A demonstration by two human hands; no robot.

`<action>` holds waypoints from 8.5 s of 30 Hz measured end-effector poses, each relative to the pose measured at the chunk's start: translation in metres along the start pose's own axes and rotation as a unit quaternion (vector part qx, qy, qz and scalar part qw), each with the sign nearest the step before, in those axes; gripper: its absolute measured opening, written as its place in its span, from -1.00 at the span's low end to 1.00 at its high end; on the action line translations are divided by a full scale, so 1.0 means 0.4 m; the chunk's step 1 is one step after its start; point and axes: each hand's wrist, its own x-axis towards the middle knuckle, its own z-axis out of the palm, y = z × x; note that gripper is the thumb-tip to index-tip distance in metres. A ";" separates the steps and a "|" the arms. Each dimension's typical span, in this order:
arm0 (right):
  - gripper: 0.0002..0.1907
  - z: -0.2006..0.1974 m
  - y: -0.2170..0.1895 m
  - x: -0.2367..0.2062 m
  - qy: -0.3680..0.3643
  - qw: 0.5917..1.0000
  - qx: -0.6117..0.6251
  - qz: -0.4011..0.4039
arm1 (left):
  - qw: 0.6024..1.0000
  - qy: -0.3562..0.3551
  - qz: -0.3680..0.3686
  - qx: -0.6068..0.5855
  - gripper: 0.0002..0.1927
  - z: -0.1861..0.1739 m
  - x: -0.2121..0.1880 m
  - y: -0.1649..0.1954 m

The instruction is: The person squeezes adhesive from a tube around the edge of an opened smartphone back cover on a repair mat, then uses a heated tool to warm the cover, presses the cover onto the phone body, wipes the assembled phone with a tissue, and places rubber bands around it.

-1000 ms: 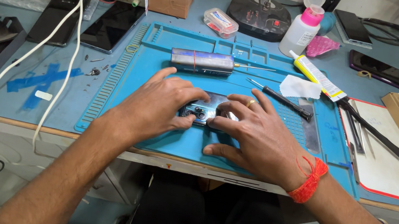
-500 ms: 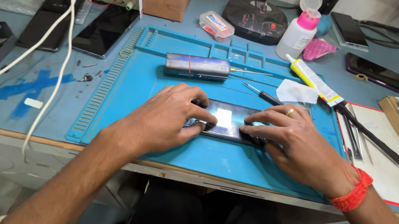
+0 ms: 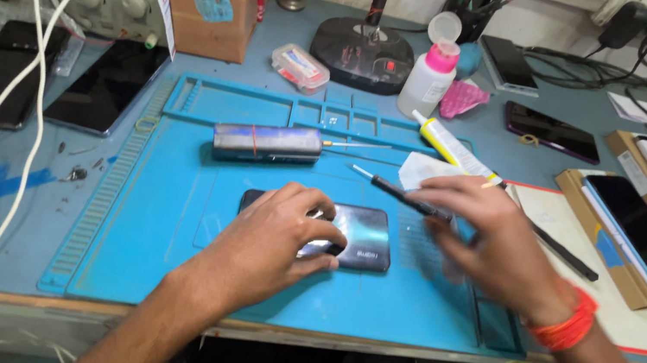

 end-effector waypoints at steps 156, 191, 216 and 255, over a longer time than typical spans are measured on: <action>-0.90 0.198 -0.226 0.340 -0.212 0.957 0.168 -0.103 | 0.999 -0.029 -0.003 -0.018 -0.15 0.082 -0.094 0.045; -0.81 0.211 -0.284 0.157 -0.086 0.983 0.005 -0.161 | 0.992 0.119 0.019 -0.019 -0.66 -0.200 -0.151 -0.133; -0.80 0.121 -0.189 0.037 -0.024 1.000 0.002 -0.012 | 0.996 -0.063 -0.028 -0.061 -0.77 -0.132 -0.039 -0.081; -0.80 0.110 -0.035 0.093 0.013 0.942 0.121 0.314 | 0.998 -0.048 -0.010 -0.030 -0.49 0.028 -0.005 0.016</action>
